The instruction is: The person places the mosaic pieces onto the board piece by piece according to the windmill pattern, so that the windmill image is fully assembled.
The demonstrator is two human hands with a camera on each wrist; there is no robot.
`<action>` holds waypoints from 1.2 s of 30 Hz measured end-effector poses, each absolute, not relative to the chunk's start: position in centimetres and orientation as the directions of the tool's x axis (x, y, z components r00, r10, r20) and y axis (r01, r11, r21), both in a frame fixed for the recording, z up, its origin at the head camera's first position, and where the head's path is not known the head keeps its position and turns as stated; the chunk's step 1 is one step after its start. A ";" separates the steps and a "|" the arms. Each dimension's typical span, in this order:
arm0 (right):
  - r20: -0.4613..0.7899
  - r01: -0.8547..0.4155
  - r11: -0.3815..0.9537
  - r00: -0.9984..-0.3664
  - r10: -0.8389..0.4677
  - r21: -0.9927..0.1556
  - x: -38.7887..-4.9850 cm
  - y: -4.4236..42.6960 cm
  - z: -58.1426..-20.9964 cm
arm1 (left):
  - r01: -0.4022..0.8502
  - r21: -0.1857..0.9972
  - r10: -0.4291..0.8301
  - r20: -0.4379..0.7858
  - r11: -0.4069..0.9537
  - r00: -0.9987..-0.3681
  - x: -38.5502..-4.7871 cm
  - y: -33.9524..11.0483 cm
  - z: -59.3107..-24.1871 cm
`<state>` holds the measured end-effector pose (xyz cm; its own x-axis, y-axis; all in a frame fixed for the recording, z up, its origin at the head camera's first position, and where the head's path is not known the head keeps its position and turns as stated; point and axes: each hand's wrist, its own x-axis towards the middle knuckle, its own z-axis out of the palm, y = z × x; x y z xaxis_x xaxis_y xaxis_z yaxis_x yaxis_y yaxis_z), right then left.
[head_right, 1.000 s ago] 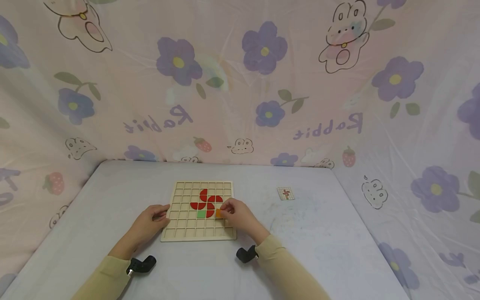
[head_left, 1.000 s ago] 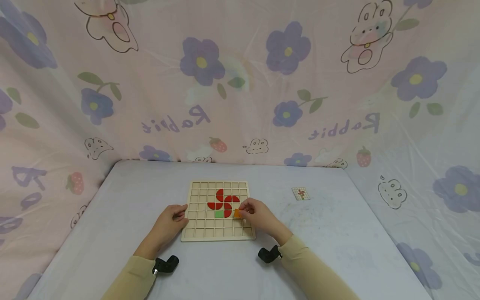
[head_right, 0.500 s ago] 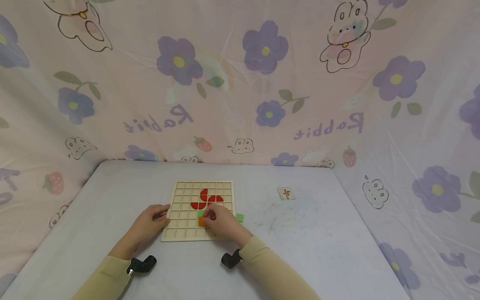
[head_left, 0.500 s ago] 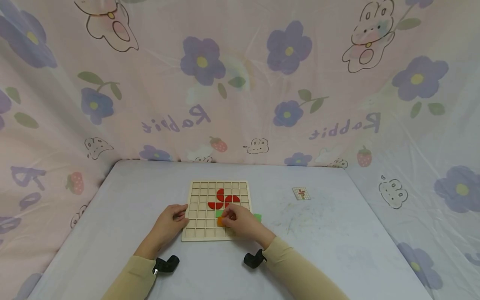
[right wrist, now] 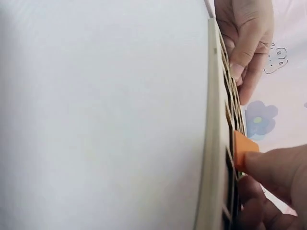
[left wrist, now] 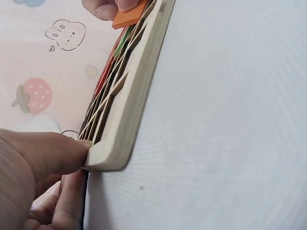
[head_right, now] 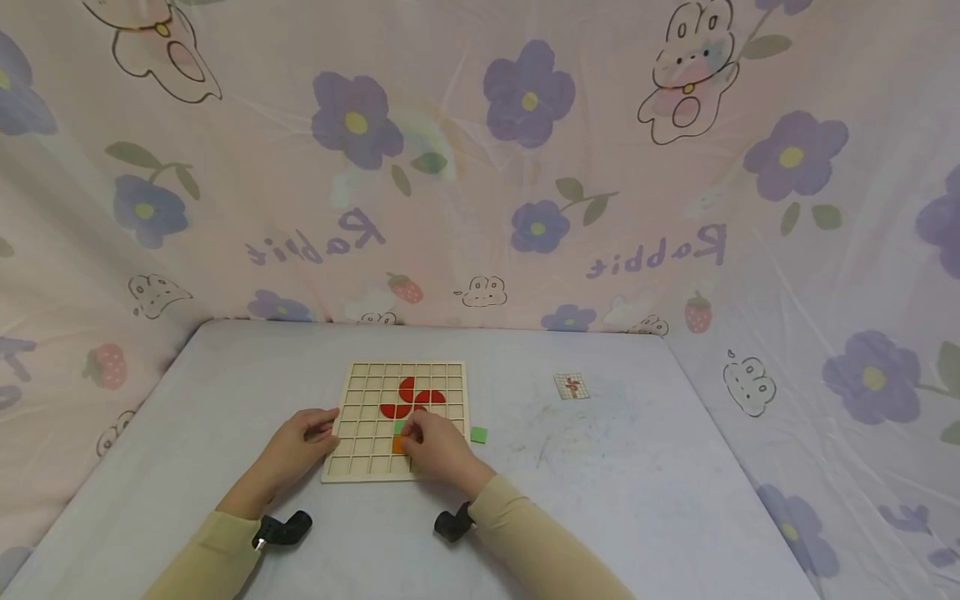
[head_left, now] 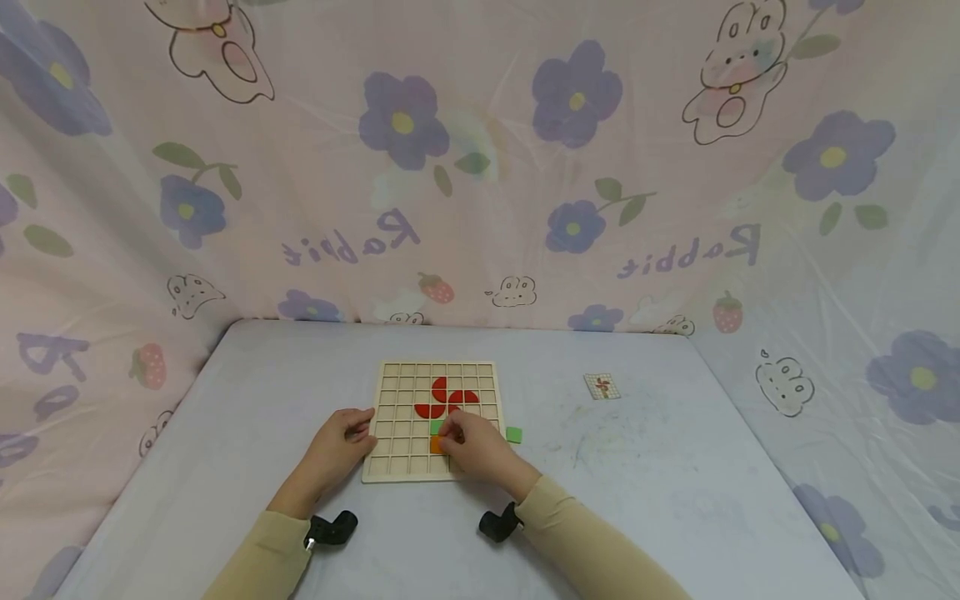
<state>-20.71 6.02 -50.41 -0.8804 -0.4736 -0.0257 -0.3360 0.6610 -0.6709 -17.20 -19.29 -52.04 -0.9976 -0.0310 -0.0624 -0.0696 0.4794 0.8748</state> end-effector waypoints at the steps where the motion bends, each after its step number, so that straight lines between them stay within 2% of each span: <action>1: -0.019 -0.343 0.664 -0.881 -0.473 -0.664 -20.7 5.9 -50.5 | -0.070 0.875 -0.031 -0.063 0.479 -0.998 -17.2 -19.3 -52.0; 25: 0.003 -0.352 0.692 -0.892 -0.452 -0.630 -20.3 5.5 -50.4 | -0.075 0.879 -0.032 -0.068 0.472 -0.997 -17.4 -19.3 -52.1; 36: -0.021 -0.292 0.647 -0.903 -0.430 -0.704 -20.8 7.0 -49.8 | -0.072 0.878 -0.029 -0.066 0.473 -0.997 -17.3 -19.3 -52.0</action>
